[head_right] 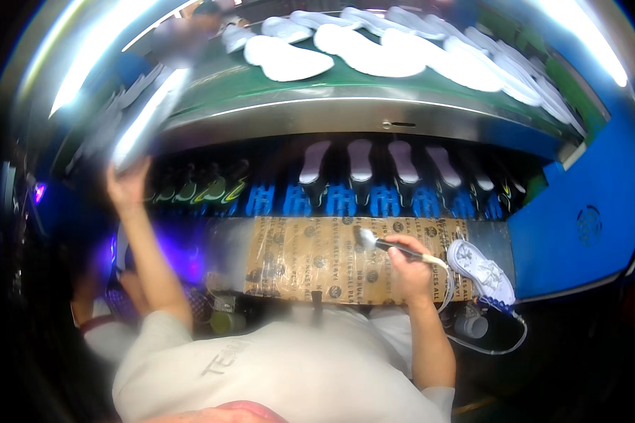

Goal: The person repeatedly picks white shoe insoles from a conveyor belt, applies a white substance to the insole surface using a brush, and places the insoles back on the belt. The process is repeated for multiple insoles in a continuous loop.

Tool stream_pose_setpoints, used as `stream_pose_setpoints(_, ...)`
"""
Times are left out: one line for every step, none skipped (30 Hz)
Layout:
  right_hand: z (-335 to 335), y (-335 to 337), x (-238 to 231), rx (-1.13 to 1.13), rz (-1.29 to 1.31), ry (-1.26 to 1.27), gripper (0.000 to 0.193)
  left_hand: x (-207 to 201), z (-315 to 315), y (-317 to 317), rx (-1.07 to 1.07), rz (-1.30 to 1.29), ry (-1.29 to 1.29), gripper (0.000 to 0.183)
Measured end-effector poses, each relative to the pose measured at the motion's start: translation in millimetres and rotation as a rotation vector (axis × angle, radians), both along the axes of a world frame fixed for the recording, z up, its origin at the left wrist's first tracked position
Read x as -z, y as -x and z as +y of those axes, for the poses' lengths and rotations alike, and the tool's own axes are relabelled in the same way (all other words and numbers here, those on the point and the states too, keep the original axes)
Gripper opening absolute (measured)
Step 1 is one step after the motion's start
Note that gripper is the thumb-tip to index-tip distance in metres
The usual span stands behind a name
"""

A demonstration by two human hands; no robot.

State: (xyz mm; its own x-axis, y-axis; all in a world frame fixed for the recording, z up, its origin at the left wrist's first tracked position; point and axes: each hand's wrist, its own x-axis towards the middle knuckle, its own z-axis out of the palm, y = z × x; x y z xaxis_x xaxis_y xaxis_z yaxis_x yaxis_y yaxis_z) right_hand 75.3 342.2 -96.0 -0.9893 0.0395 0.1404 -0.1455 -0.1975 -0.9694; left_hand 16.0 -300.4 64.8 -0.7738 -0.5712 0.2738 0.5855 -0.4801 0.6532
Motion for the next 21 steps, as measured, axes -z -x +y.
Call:
stream_pose_setpoints(1,2,9,0.008,-0.007,0.137,0.027,11,36,-4,0.044,0.044,-0.076,0.064)
stream_pose_setpoints(5,5,17,0.025,-0.021,0.16,0.031,23,77,-7,0.081,0.091,-0.151,0.06)
stream_pose_setpoints(8,6,20,-0.018,-0.035,0.248,0.03,48,84,-6,0.124,0.125,-0.188,0.057)
stream_pose_setpoints(10,7,21,-0.044,-0.05,0.322,0.029,59,134,1,-0.139,-0.092,0.009,0.066)
stream_pose_setpoints(8,6,20,-0.012,-0.057,0.351,0.034,75,170,-5,0.445,0.058,-0.038,0.072)
stream_pose_setpoints(7,5,22,-0.028,-0.036,0.356,0.035,93,200,-6,0.443,-0.01,-0.123,0.075)
stream_pose_setpoints(6,4,23,-0.038,-0.025,0.352,0.033,115,231,-9,0.481,-0.111,-0.16,0.076)
stream_pose_setpoints(2,3,22,-0.059,-0.014,0.348,0.032,138,256,-18,0.635,-0.11,-0.212,0.075)
stream_pose_setpoints(-4,0,18,-0.067,-0.023,0.297,0.031,160,279,-28,0.55,-0.325,-0.176,0.073)
stream_pose_setpoints(-8,-4,13,-0.063,-0.027,0.239,0.029,170,305,-43,0.63,-0.383,-0.285,0.074)
stream_pose_setpoints(-12,-7,8,-0.055,-0.03,0.183,0.027,195,316,-56,0.823,-0.362,-0.306,0.08)
stream_pose_setpoints(-15,-8,7,-0.07,0.007,0.105,0.026,179,336,-70,0.867,-0.569,-0.393,0.085)
stream_pose_setpoints(-18,-9,5,-0.078,0.043,0.025,0.024,190,345,-76,0.944,-0.603,-0.368,0.086)
stream_pose_setpoints(-22,-9,1,-0.085,0.077,-0.056,0.023,200,349,-79,1.025,-0.637,-0.342,0.087)
stream_pose_setpoints(-30,-11,-14,-0.122,0.006,-0.082,0.022,202,352,-80,1.115,-0.533,-0.416,0.087)
stream_pose_setpoints(-37,-6,-18,-0.12,0.094,-0.245,0.023,204,355,-79,1.207,-0.432,-0.498,0.087)
stream_pose_setpoints(-44,-4,-28,-0.176,0.073,-0.293,0.023,208,358,-77,1.192,-0.4,-0.482,0.09)
stream_pose_setpoints(-55,0,-32,-0.153,0.134,-0.319,0.021,195,363,-74,1.058,-0.558,-0.434,0.094)
stream_pose_setpoints(-63,1,-47,-0.228,0.068,-0.272,0.022,192,364,-71,1.026,-0.546,-0.387,0.095)
stream_pose_setpoints(-71,7,-47,-0.206,0.148,-0.28,0.022,190,367,-67,1.002,-0.536,-0.334,0.095)
stream_pose_setpoints(-78,11,-48,-0.167,0.163,-0.358,0.022,194,368,-65,1.01,-0.501,-0.258,0.091)
